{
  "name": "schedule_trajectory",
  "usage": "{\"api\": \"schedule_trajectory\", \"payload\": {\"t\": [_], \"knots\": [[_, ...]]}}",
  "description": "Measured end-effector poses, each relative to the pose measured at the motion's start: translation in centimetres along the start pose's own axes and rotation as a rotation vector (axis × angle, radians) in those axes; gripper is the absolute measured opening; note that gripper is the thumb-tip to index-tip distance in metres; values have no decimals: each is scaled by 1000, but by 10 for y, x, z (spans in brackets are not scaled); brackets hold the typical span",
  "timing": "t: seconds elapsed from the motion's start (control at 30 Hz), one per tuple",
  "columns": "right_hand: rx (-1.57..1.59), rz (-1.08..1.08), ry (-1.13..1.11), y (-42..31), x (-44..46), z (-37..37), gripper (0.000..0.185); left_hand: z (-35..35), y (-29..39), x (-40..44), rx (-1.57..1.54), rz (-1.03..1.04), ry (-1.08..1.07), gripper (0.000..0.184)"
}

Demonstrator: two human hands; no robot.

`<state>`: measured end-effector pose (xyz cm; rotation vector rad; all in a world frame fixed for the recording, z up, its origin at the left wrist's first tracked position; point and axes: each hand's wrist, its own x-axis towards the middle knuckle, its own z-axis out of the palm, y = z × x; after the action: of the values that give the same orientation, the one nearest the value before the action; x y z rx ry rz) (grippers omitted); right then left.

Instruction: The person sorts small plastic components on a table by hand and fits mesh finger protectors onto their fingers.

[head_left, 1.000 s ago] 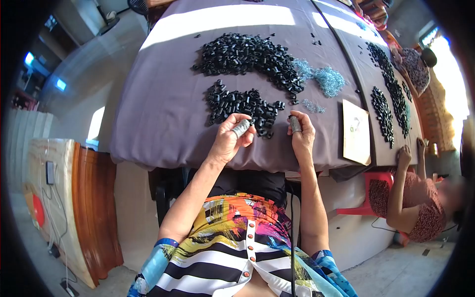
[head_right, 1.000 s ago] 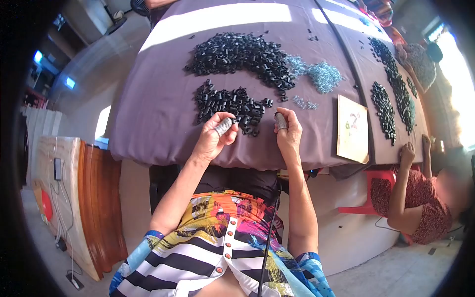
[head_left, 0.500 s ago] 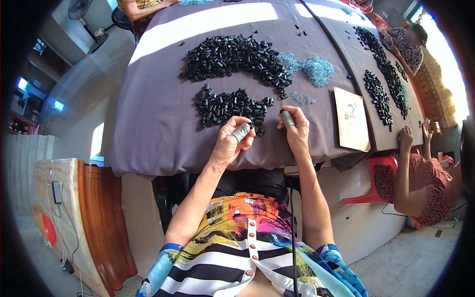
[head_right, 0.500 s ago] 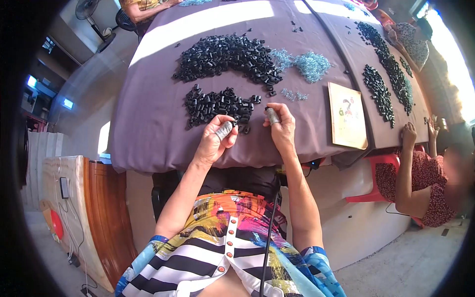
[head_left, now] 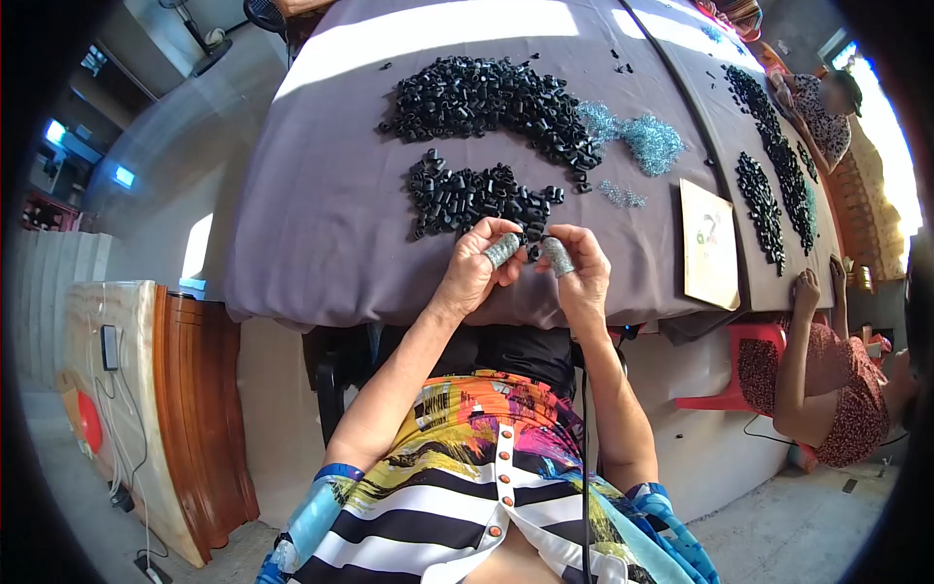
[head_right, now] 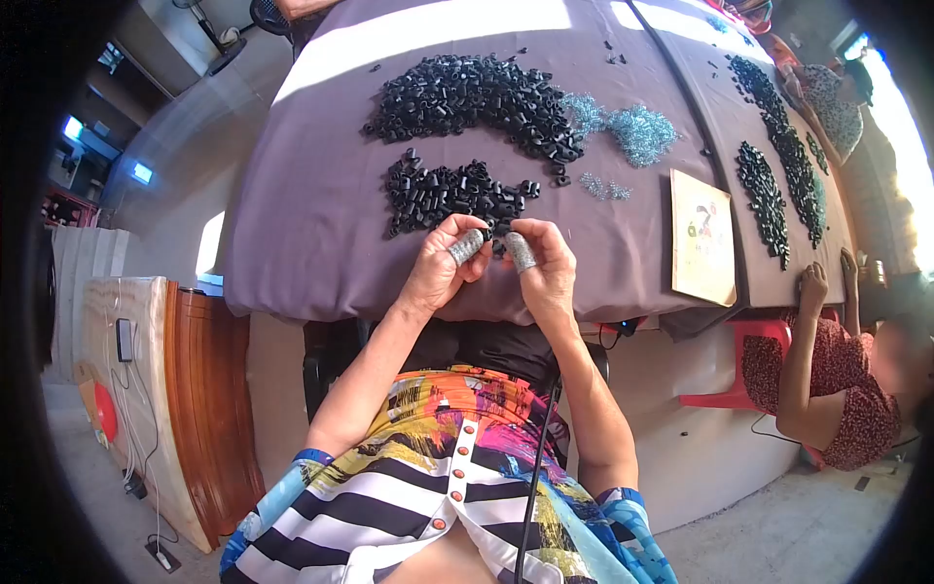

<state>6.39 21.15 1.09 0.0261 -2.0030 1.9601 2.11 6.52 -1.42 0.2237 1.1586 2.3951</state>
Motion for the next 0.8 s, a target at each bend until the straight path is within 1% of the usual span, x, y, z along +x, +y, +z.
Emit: {"api": "schedule_trajectory", "payload": {"t": [0.17, 0.4, 0.6, 0.73, 0.8], "knots": [[72, 118, -54, 3, -3, 2, 13, 3, 1, -1, 11, 19, 0, 14], [41, 99, -91, 6, -3, 2, 12, 6, 0, -1, 49, 44, -12, 14], [-21, 86, -98, 5, -2, 2, 11, 5, -2, -2, 152, 86, -25, 12], [-3, 97, -141, 5, -1, -3, 13, 6, -3, -3, 242, 115, -30, 11], [-12, 126, -164, -1, 0, -5, 13, 9, -2, -5, 353, 130, -23, 10]]}}
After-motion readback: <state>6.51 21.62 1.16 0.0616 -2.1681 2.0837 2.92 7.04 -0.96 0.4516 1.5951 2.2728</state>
